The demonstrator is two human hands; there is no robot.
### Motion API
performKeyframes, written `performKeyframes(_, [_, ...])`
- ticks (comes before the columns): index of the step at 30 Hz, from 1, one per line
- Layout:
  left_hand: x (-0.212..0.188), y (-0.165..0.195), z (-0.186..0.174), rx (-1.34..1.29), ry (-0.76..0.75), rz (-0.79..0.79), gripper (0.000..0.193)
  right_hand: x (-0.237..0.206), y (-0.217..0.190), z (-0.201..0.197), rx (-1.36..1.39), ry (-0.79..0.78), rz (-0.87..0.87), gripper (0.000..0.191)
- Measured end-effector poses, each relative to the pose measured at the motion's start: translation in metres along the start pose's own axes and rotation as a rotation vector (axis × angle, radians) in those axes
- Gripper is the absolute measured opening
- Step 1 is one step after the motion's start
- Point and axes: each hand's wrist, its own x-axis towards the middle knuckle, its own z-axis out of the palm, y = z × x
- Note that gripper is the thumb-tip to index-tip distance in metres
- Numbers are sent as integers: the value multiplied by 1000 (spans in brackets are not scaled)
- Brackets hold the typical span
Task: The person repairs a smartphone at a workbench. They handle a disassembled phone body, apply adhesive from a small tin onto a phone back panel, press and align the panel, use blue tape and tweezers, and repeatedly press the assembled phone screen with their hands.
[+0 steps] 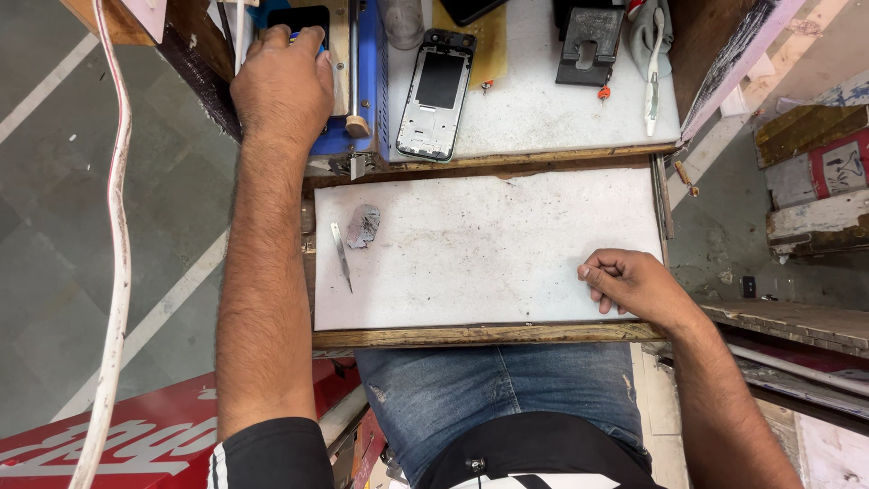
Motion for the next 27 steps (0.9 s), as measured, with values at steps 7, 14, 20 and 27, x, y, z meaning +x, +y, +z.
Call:
performKeyframes(7, [2, -1, 3, -15, 20, 14, 34, 4, 0, 0, -12, -8, 5, 34])
performKeyframes(14, [3, -4, 7, -2, 31, 33, 32, 10, 3, -1, 26, -27, -21, 34])
performKeyframes(20, [2, -6, 12, -10, 61, 46, 33, 15, 6, 0, 10, -23, -13, 33])
performKeyframes(27, [0, -7, 10, -51, 76, 62, 31, 12, 3, 1, 15, -22, -10, 32])
